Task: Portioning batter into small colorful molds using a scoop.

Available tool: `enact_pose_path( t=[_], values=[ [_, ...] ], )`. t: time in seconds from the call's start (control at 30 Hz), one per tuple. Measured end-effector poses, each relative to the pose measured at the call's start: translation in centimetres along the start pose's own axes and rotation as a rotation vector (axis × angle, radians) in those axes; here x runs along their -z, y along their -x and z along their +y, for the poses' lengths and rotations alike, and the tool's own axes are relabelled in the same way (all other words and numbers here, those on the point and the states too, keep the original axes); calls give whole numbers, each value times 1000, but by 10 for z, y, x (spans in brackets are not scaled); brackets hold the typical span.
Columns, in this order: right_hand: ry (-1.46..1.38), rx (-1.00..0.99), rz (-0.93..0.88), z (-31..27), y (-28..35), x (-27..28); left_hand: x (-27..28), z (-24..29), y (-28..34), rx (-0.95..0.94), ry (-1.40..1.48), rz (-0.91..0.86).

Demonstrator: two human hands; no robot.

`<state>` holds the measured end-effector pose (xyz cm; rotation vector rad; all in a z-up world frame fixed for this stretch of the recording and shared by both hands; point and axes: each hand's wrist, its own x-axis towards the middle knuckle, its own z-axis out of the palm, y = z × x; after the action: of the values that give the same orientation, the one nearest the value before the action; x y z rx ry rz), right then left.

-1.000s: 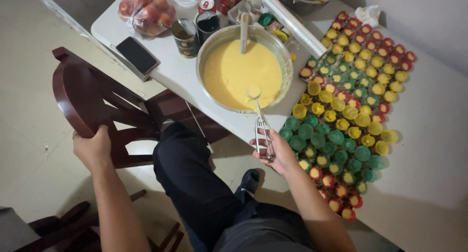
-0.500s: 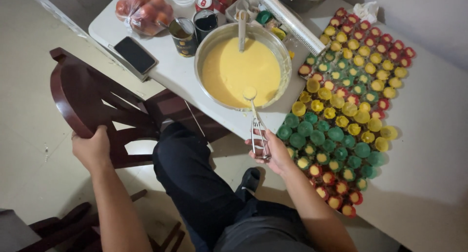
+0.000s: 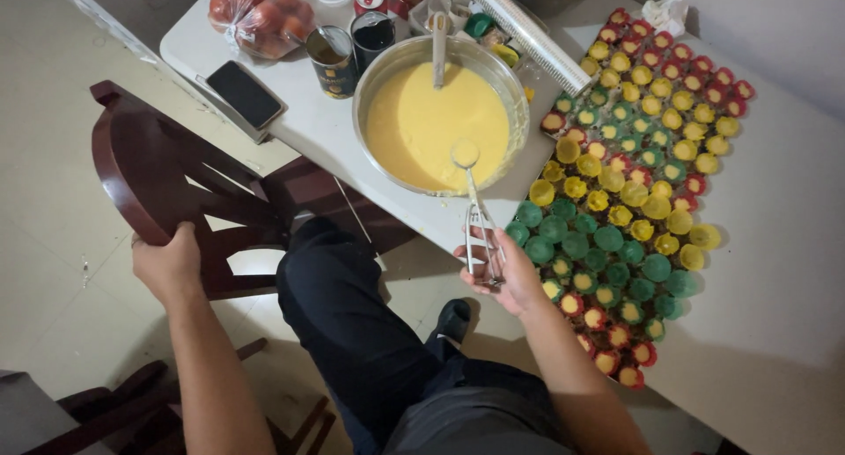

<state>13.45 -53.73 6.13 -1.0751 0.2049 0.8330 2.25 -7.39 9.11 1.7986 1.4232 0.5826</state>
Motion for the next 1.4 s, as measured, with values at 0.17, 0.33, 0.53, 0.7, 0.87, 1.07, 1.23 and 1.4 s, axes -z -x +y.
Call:
enact_pose_path(
  t=[0.17,0.33,0.53,0.7,0.87,1.07,1.23,1.4],
  values=[
    [-26,-6,27,-5,2,6,2,1,3,10,47,-13],
    [-76,-16,17,2,1,15,0,-5,-3,0,69,-6],
    [-3,-77,57,7,3,9,-4,-19,-14,-56,75,-9],
    [37,-16,58,1,1,4,-2,-16,-14,-63,72,-13],
    [-28,-28,4,6,-2,8,0,-9,-4,-63,79,-13],
    [-44,-68,52,7,-2,15,-5,-26,-20,-121,125,2],
    [-85,-39,37,12,-2,31,-7,-31,-24,-117,103,2],
    [-6,-112,70,17,6,40,-7,-30,-24,-119,106,-7]
  ],
)
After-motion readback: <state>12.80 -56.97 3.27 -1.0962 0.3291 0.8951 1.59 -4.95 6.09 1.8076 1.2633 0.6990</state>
